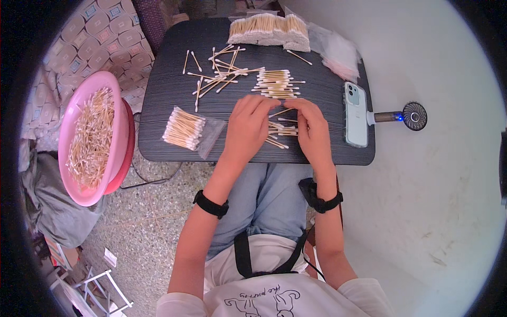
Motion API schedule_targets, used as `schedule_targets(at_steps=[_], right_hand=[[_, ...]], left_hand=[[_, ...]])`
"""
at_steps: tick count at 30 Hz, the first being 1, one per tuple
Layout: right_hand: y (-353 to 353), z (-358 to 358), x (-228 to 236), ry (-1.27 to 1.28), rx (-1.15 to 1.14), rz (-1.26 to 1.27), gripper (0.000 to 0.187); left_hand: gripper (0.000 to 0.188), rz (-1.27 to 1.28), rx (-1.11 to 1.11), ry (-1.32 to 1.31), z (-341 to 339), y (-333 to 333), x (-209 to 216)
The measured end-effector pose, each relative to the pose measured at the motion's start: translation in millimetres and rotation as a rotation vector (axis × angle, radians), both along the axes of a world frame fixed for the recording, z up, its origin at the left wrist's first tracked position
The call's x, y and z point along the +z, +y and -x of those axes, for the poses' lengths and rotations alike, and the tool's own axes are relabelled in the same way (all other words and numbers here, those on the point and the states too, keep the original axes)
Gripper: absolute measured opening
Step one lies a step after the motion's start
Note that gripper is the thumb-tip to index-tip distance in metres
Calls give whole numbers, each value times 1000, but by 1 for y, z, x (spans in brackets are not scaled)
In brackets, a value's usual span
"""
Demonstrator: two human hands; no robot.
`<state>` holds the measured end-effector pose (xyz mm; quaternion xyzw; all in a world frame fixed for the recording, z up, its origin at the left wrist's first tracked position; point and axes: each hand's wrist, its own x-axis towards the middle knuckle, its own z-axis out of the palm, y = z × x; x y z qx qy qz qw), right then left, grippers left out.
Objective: Packing cotton swabs into small plastic bags and organizing them on a table.
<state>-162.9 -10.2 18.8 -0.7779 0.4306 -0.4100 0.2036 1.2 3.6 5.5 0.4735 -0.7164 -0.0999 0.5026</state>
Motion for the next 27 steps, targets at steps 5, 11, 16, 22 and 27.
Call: schedule_targets(at_steps=[5,11,16,22,27], right_hand=[[10,7,1,102,-63,-4,18],[2,7,-6,138,-124,-94,12],[-9,-5,-4,257,-123,93,12],[-12,-16,-4,93,-223,17,11],[11,-8,8,143,-10,-70,10]], left_hand=[[29,20,-3,7,0,0,0],[27,16,-47,91,-2,3,5],[25,-91,-71,128,-5,21,22],[26,-128,-6,-98,-12,32,9],[35,-104,0,-225,-13,47,-7]])
